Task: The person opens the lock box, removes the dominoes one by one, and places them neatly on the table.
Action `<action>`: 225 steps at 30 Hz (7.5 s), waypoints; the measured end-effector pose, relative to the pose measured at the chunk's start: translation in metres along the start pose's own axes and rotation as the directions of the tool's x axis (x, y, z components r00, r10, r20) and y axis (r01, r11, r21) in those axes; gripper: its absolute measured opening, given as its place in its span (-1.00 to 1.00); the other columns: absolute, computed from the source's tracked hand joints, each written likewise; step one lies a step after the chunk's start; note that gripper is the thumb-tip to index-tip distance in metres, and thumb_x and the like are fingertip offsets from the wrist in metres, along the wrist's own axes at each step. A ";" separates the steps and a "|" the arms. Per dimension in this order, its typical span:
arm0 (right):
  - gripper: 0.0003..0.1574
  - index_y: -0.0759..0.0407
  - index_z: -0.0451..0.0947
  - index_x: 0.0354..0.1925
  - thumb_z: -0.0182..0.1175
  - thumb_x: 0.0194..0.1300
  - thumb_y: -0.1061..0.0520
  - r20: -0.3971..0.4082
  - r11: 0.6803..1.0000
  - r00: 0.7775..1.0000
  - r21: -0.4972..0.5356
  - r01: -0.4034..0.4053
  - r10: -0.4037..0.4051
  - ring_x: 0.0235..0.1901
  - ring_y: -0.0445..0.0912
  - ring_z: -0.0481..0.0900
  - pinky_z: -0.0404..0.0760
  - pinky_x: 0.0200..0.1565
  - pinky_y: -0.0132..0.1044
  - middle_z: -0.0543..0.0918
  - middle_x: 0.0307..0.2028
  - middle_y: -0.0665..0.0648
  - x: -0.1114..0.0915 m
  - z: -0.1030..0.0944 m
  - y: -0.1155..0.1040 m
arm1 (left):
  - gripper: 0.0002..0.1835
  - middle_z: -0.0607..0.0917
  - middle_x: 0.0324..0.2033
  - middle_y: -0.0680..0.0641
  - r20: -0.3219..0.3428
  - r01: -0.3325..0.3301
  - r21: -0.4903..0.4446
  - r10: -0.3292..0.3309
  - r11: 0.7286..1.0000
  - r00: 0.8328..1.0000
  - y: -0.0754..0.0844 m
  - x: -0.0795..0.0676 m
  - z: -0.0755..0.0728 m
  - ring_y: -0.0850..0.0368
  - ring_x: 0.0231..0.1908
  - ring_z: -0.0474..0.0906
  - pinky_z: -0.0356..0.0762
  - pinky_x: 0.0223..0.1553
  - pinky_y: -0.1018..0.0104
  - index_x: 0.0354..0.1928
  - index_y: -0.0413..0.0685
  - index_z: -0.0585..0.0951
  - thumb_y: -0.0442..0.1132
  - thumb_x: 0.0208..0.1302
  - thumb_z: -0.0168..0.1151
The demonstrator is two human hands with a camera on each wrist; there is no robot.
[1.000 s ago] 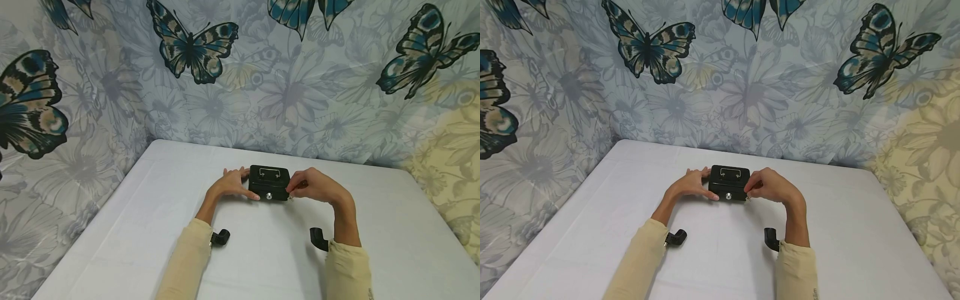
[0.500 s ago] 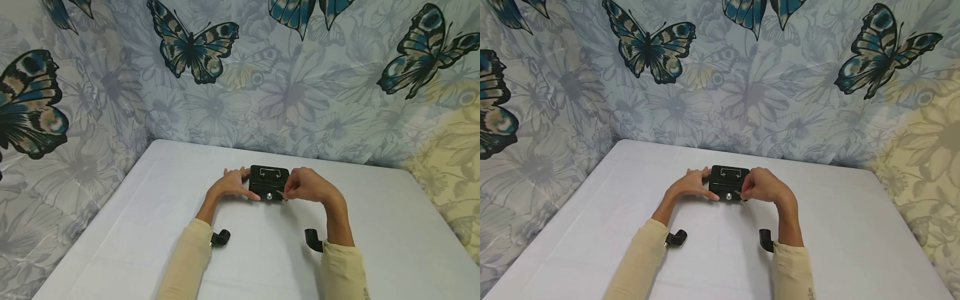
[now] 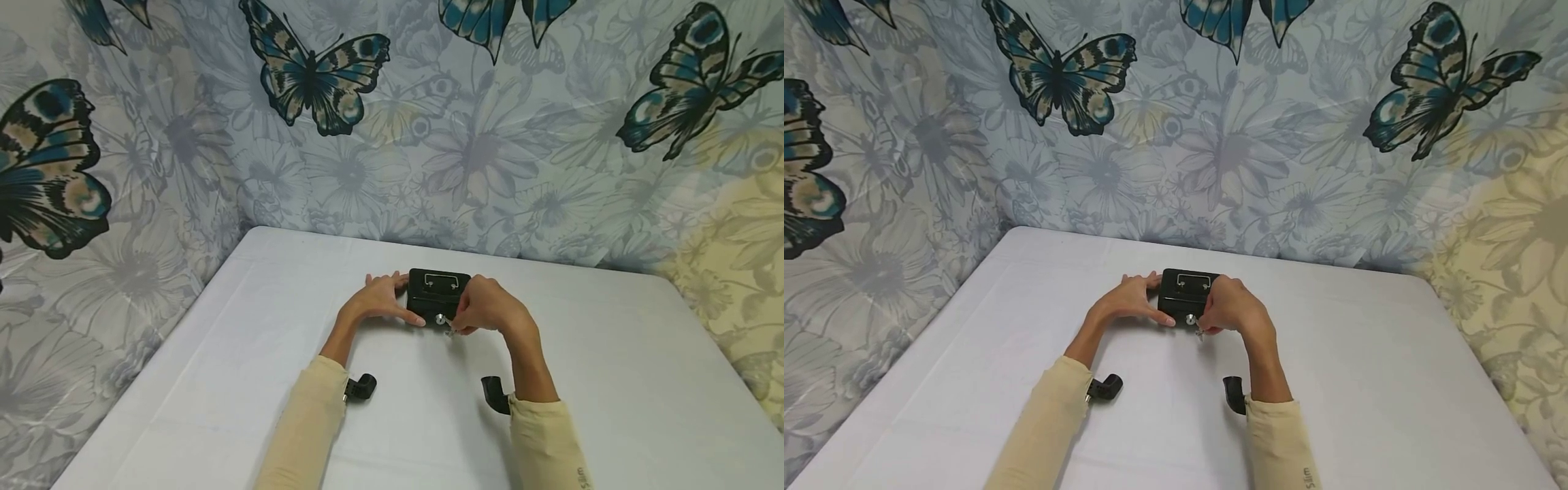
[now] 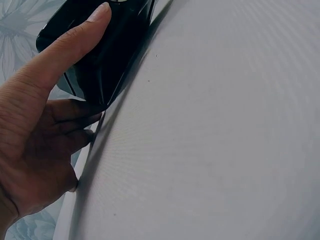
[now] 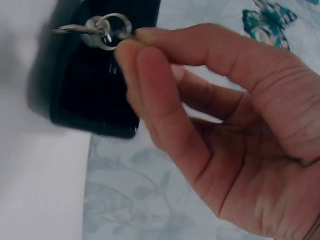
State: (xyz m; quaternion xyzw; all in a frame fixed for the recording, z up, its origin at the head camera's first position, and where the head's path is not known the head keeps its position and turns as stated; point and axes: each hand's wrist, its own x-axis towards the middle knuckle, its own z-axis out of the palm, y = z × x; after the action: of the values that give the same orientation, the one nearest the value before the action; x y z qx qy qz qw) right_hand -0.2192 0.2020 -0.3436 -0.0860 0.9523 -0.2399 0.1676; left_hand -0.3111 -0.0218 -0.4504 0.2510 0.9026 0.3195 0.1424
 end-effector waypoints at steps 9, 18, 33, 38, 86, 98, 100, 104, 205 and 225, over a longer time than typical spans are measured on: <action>-0.96 0.28 0.73 -0.51 0.39 0.06 0.33 -0.008 0.994 0.994 -0.013 -0.107 0.107 -0.46 -0.11 0.78 0.74 -0.26 -0.18 0.80 -0.54 0.11 0.005 0.012 -0.015 | 0.20 0.31 0.60 -0.12 0.003 0.004 -0.016 -0.003 1.000 1.000 -0.001 0.000 -0.001 -0.14 0.66 0.07 -0.37 0.63 -0.41 0.60 -0.02 0.30 0.24 -0.08 0.63; -0.94 0.34 0.66 -0.42 0.37 0.11 0.33 -0.022 0.982 0.983 0.044 -0.183 0.184 -0.47 -0.04 0.85 0.77 -0.02 0.02 0.81 -0.53 0.15 0.006 0.016 -0.018 | 0.20 0.28 0.60 -0.16 0.005 0.004 -0.018 -0.004 1.000 1.000 -0.002 0.001 0.000 -0.13 0.66 0.07 -0.37 0.63 -0.40 0.60 -0.01 0.31 0.23 -0.09 0.65; -0.93 0.35 0.66 -0.41 0.26 0.14 0.32 0.040 0.970 0.978 0.121 -0.210 0.207 -0.53 -0.04 0.83 0.76 -0.02 -0.03 0.79 -0.57 0.18 0.011 0.018 -0.017 | 0.21 0.29 0.60 -0.15 0.009 0.008 -0.016 -0.008 1.000 1.000 0.000 0.000 -0.002 -0.14 0.66 0.07 -0.36 0.63 -0.41 0.60 -0.02 0.30 0.24 -0.07 0.64; -0.90 0.34 0.63 -0.41 0.23 0.16 0.28 0.033 0.964 0.976 0.157 -0.217 0.214 -0.55 -0.08 0.82 0.74 0.04 -0.01 0.78 -0.57 0.17 0.012 0.019 -0.017 | 0.20 0.31 0.59 -0.13 0.010 0.011 -0.015 -0.011 1.000 1.000 0.001 0.000 -0.003 -0.14 0.65 0.09 -0.36 0.63 -0.41 0.60 -0.04 0.30 0.24 -0.06 0.63; -0.85 0.34 0.55 -0.39 0.32 0.19 0.49 -0.204 0.993 0.972 0.035 -0.109 0.113 -0.53 -0.04 0.80 0.62 -0.46 -0.25 0.74 -0.43 0.27 0.013 0.037 -0.032 | 0.13 0.40 0.56 -0.07 -0.015 -0.004 -0.058 0.003 0.998 1.000 -0.004 0.002 -0.004 -0.13 0.64 0.13 -0.34 0.63 -0.42 0.56 0.03 0.39 0.22 -0.09 0.65; -0.66 0.46 0.73 -0.17 0.25 0.48 0.15 0.030 0.981 0.993 0.154 -0.120 0.117 -0.42 0.03 0.86 0.81 -0.05 -0.02 0.83 -0.47 0.25 0.005 0.009 -0.007 | 0.18 0.41 0.55 -0.07 0.007 0.003 -0.054 -0.003 0.999 1.000 -0.004 0.002 -0.005 -0.11 0.66 0.09 -0.36 0.63 -0.41 0.58 -0.06 0.34 0.20 -0.09 0.66; -0.64 0.50 0.74 -0.11 0.20 0.51 0.17 0.071 0.971 0.991 0.207 -0.123 0.110 -0.41 0.01 0.87 0.83 -0.08 -0.08 0.84 -0.41 0.27 0.004 0.006 -0.002 | 0.19 0.41 0.55 -0.07 0.002 0.003 -0.055 -0.003 0.998 1.000 -0.004 0.002 -0.005 -0.11 0.65 0.09 -0.36 0.64 -0.40 0.58 -0.08 0.34 0.20 -0.09 0.66; -0.62 0.51 0.72 -0.08 0.16 0.54 0.16 0.140 0.950 0.984 0.276 -0.144 0.108 -0.34 -0.01 0.88 0.84 -0.15 -0.19 0.85 -0.31 0.32 0.008 0.008 0.003 | 0.19 0.42 0.54 -0.07 -0.009 -0.001 -0.062 0.001 0.998 1.000 -0.005 0.003 -0.005 -0.12 0.65 0.09 -0.36 0.64 -0.40 0.57 -0.08 0.35 0.19 -0.11 0.68; -0.57 0.46 0.57 -0.07 -0.08 0.69 0.11 0.354 0.570 0.935 0.768 -0.292 0.003 -0.32 -0.14 0.86 0.81 -0.18 -0.38 0.83 -0.42 0.10 0.013 0.073 0.042 | 0.29 0.24 0.62 -0.19 0.074 -0.016 -0.009 0.017 1.000 0.997 -0.007 -0.002 -0.011 -0.07 0.69 -0.07 -0.43 0.65 -0.35 0.62 -0.17 0.20 0.08 -0.10 0.72; -0.43 0.54 0.54 0.06 0.03 0.65 -0.03 -0.053 0.879 0.998 0.477 -0.009 0.038 -0.20 0.01 0.84 0.82 -0.09 -0.26 0.82 -0.22 0.25 -0.041 -0.002 0.084 | 0.21 -0.13 0.70 -0.20 0.180 0.038 0.193 -0.073 0.981 0.981 -0.002 -0.034 -0.035 -0.21 0.70 -0.28 -0.30 0.66 -0.32 0.70 -0.09 -0.11 0.27 0.30 0.37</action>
State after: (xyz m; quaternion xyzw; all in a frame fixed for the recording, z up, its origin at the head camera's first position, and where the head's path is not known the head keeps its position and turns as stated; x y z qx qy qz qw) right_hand -0.1884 0.2858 -0.3708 -0.0233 0.8697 -0.4671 0.1577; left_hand -0.2977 -0.0593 -0.4219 0.2668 0.9181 0.2036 0.2109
